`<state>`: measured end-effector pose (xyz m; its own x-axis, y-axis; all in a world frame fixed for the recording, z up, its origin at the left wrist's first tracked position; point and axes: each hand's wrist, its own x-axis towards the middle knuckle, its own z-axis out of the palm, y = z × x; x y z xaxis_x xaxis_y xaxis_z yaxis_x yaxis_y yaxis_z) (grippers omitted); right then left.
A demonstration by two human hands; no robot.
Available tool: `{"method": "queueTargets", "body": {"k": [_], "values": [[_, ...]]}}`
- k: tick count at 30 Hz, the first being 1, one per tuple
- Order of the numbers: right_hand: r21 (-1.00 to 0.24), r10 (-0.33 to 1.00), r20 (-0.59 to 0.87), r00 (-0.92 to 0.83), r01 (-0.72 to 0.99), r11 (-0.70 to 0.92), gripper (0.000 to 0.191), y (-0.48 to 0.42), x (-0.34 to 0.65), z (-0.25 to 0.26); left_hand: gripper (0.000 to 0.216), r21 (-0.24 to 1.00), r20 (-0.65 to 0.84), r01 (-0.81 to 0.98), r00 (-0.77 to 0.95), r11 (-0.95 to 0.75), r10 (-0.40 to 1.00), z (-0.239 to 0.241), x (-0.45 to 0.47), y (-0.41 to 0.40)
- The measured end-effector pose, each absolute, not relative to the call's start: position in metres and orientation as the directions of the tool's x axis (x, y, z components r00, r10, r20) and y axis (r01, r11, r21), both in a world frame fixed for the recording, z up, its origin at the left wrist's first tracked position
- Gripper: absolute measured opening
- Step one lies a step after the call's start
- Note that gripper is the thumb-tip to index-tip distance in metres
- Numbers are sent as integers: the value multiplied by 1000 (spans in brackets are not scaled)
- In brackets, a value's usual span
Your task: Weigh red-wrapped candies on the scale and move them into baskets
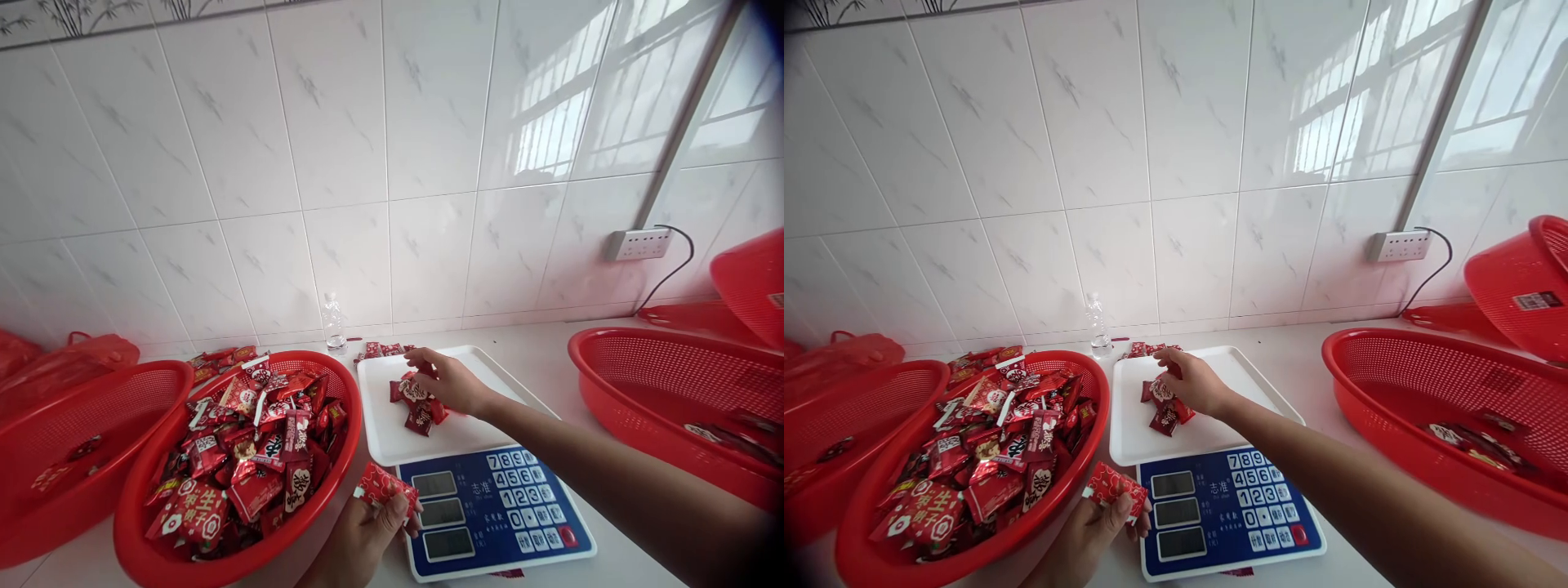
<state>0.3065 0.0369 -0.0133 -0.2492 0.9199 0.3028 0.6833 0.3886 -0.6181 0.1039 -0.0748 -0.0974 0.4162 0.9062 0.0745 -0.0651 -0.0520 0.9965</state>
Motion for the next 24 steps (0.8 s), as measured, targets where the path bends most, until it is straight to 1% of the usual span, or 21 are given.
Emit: {"method": "queueTargets", "body": {"k": [4, 8, 10, 13, 17, 20, 24], "values": [[-633, 939, 264, -222, 695, 342, 36, 34, 324, -18, 48, 995, 76, -87, 415, -44, 907, -98, 105, -76], [-609, 946, 212, -245, 724, 324, 55, 27, 338, -27, 48, 995, 66, -97, 425, -27, 903, -98, 106, -77], [-573, 941, 166, -296, 747, 337, 64, 23, 341, -30, 48, 996, 63, -90, 427, -27, 902, -97, 106, -78], [-482, 924, 83, -374, 796, 365, 74, 22, 338, -34, 49, 997, 62, -74, 430, -34, 901, -95, 105, -78], [-386, 904, 40, -427, 827, 408, 82, 27, 323, -37, 50, 997, 60, -63, 430, -36, 901, -95, 105, -78], [-361, 899, 42, -435, 833, 420, 83, 37, 311, -40, 49, 997, 75, -59, 421, -55, 904, -95, 104, -78], [-347, 867, 98, -489, 800, 490, 75, 49, 300, -44, 50, 996, 87, -59, 414, -69, 906, -95, 104, -77]]}}
